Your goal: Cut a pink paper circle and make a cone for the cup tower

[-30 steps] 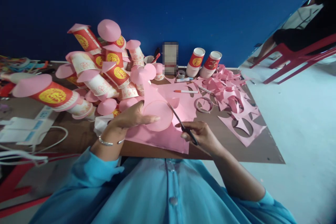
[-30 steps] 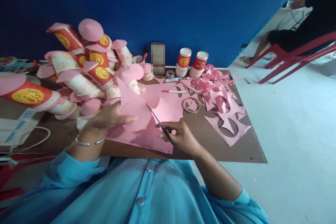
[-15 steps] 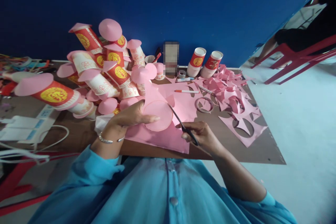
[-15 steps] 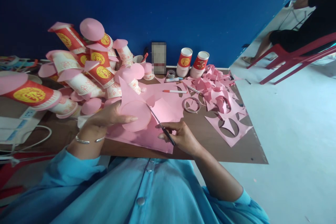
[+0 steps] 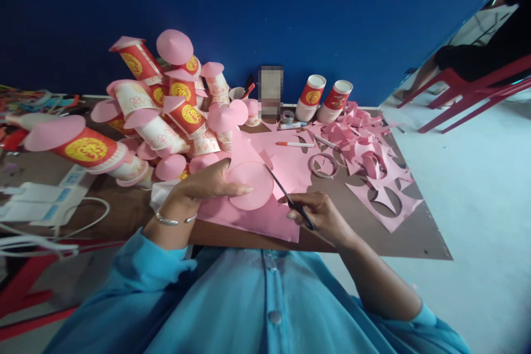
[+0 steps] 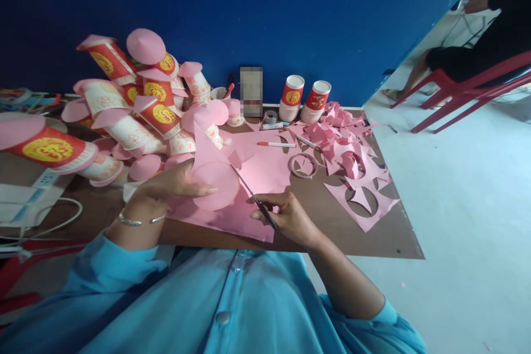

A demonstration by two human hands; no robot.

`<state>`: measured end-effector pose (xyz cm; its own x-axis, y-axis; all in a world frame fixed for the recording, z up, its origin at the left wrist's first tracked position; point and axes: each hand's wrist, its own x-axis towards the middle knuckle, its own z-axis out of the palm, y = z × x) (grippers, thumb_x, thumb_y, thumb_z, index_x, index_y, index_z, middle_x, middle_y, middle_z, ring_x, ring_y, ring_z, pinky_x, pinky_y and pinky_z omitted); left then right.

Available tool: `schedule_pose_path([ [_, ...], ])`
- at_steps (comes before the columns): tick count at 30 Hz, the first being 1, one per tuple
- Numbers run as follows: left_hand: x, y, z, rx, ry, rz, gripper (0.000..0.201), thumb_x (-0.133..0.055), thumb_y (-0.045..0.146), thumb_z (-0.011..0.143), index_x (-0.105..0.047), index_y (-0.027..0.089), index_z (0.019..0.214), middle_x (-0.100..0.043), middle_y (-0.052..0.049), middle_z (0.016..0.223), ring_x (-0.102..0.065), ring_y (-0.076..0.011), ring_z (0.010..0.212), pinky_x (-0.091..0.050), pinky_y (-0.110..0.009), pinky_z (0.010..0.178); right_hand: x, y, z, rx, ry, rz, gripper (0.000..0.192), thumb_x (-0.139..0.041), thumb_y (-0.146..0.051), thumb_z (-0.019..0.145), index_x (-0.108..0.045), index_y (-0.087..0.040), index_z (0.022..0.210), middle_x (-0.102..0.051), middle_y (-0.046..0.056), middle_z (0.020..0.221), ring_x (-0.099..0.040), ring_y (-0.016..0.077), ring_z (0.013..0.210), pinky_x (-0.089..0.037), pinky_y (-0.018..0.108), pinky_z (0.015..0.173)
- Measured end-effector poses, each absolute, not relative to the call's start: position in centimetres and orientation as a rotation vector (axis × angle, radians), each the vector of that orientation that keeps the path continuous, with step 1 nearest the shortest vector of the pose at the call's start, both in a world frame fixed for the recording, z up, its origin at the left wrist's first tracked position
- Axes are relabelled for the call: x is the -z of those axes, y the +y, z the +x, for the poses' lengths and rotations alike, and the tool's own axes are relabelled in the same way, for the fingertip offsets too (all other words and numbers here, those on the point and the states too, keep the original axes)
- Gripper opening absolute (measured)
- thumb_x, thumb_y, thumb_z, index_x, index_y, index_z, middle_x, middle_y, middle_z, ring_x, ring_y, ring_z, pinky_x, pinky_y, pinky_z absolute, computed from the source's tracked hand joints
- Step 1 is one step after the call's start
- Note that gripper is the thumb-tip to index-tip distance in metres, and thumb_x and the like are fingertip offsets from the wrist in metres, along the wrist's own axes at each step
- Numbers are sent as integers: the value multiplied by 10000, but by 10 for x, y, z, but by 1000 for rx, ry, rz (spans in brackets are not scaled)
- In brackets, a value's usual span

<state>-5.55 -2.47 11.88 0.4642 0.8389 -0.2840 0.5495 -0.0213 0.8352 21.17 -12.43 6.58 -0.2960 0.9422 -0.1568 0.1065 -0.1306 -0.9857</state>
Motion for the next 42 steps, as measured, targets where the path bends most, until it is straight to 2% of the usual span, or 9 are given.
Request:
schedule_pose_path([
  [3,-118,-25,-55,-390,1170,1667,435,-834,519,666,-609,179,817,-614,11,726,-592,-187,722,-511,-297,631,-68,-124,212,-1484,-1431,-1243,592,-807,-635,775,-813,-94,1014,-469,-18,626,-333,86,587,-336,234,531],
  [6,-116,-25,-52,-495,1000,1600,360,-800,471,751,-682,161,890,-702,-24,848,-642,-207,828,-557,-326,769,-70,-125,212,-1478,-1416,-1237,575,-805,-624,784,-812,-92,1002,-463,-18,618,-341,91,589,-342,240,534],
  [9,-111,-26,-51,-562,941,1520,351,-802,455,777,-708,153,931,-740,-50,901,-675,-232,894,-570,-355,839,-70,-127,211,-1514,-1385,-1227,563,-818,-603,781,-810,-93,1019,-456,-24,611,-352,92,583,-350,246,538],
  [19,-107,-24,-50,-590,1008,1537,360,-795,471,782,-694,163,938,-721,-34,833,-675,-230,873,-577,-354,810,-64,-126,208,-1544,-1307,-1248,582,-854,-595,734,-815,-111,1056,-523,-18,638,-422,89,572,-406,243,555],
  [30,-103,-25,-52,-563,1045,1523,283,-776,417,797,-671,168,880,-689,-25,792,-657,-202,779,-558,-302,677,-63,-125,206,-1450,-1404,-1211,551,-799,-599,808,-811,-114,1070,-559,-4,638,-451,99,580,-393,241,552],
  [33,-103,-25,-52,-537,1029,1501,259,-756,406,815,-654,169,835,-643,-10,729,-621,-174,702,-533,-281,625,-62,-127,207,-1460,-1394,-1227,542,-796,-593,813,-808,-114,1068,-551,-7,644,-439,94,570,-376,237,534],
  [38,-107,-27,-49,-539,1132,1472,329,-768,445,789,-573,184,741,-506,46,623,-492,-114,549,-458,-248,524,-59,-129,208,-1478,-1382,-1232,565,-796,-602,811,-805,-112,1093,-535,-11,640,-430,93,565,-358,236,523],
  [42,-110,-26,-48,-530,1152,1455,311,-767,447,786,-627,175,846,-589,26,710,-570,-147,639,-506,-271,602,-61,-129,208,-1485,-1387,-1211,560,-814,-590,801,-810,-113,1094,-521,-17,620,-424,93,573,-369,236,538],
])
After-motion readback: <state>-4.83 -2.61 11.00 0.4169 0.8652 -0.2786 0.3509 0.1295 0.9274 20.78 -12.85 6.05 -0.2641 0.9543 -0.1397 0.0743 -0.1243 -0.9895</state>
